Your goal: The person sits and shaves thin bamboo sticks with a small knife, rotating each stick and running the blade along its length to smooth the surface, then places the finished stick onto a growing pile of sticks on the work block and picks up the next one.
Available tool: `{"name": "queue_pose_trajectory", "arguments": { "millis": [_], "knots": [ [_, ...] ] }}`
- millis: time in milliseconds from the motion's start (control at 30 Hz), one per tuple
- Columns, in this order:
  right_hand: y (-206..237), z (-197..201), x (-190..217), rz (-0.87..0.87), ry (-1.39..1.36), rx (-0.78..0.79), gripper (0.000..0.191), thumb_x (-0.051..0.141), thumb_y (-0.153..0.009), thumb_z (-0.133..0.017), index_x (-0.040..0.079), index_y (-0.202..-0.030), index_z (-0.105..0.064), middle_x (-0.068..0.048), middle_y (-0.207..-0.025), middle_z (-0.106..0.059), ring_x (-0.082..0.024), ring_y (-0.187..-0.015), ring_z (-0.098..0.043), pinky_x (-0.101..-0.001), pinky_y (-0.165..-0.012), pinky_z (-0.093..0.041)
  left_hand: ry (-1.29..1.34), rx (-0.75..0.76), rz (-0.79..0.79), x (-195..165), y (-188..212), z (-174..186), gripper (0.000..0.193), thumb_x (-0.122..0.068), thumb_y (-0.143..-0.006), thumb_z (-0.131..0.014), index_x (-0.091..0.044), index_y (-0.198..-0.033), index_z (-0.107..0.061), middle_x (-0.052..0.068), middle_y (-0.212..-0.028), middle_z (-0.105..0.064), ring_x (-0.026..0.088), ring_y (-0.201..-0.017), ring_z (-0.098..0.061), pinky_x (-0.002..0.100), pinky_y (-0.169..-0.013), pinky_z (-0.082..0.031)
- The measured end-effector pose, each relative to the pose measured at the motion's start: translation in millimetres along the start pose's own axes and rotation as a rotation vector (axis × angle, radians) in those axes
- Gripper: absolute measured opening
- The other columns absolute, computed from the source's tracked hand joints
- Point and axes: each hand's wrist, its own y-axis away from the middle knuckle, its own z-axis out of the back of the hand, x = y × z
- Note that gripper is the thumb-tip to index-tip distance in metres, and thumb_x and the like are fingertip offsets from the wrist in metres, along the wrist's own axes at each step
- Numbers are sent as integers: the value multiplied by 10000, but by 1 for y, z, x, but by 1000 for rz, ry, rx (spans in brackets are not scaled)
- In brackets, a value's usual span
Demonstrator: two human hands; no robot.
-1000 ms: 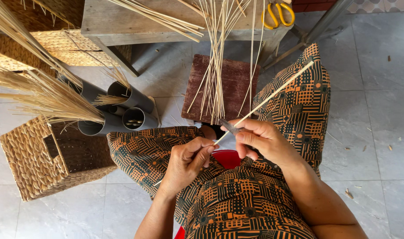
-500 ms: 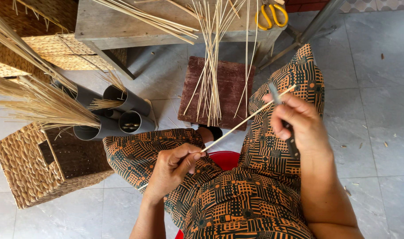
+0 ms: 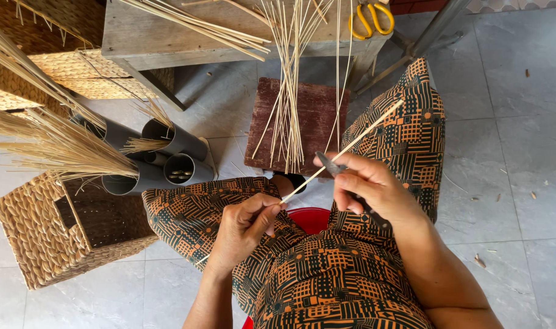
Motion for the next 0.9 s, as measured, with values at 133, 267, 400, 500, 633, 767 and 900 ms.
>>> {"name": "queue_pose_trajectory", "arguments": {
  "millis": [133, 267, 400, 500, 633, 767, 900],
  "knots": [
    [-5, 1, -3, 15, -18, -34, 404, 139, -1053, -517, -5, -1428, -564, -67, -656, -602, -68, -495, -472, -208, -460, -389, -3, 11, -21, 1, 3, 3, 109, -78, -986, -661, -10, -1014, -741, 9, -706, -677, 47, -580, -605, 209, -519, -488],
    [1, 16, 2, 94, -53, -101, 365, 142, -1062, -513, -19, -1381, -592, -46, -622, -558, -66, -491, -438, -202, -458, -352, -17, 31, -14, 3, 5, 9, 115, -90, -988, -663, -13, -1015, -745, 6, -696, -671, 44, -578, -606, 210, -525, -493],
    [8, 33, 2, 125, -39, -211, 352, 144, -1053, -508, -10, -1356, -598, -44, -603, -541, -71, -465, -421, -212, -428, -343, -25, 38, -6, 4, 5, 14, 116, -92, -974, -667, -15, -1003, -749, -3, -716, -700, 42, -574, -605, 212, -519, -494],
    [8, 52, 7, 280, -157, -270, 364, 141, -1081, -516, 6, -1414, -574, -35, -631, -532, -78, -488, -432, -230, -450, -364, -52, 10, 5, 3, 6, 19, 118, -88, -980, -657, -18, -994, -750, -4, -679, -678, 41, -560, -591, 212, -507, -472],
    [17, 62, 18, 326, -230, -345, 367, 133, -1108, -520, 27, -1457, -556, -38, -692, -547, -75, -513, -435, -230, -474, -359, -58, -104, 47, 5, 1, 16, 131, -79, -992, -641, -15, -993, -754, 2, -610, -627, 40, -534, -572, 213, -463, -415],
    [17, 34, 10, 165, -1, -210, 440, 146, -1062, -511, 50, -1490, -538, -48, -643, -583, -66, -472, -442, -212, -446, -368, 49, -110, -4, 7, -6, -2, 126, -65, -1022, -621, 6, -1041, -723, -7, -665, -632, 32, -588, -584, 194, -509, -438],
    [-5, -3, -11, -9, 46, 48, 481, 143, -1027, -496, 73, -1502, -455, -67, -656, -650, -74, -463, -497, -212, -424, -425, 54, -74, -6, 4, -11, -15, 127, -61, -1006, -626, 12, -1042, -723, -3, -699, -661, 39, -588, -597, 195, -509, -463]
  ]
}}
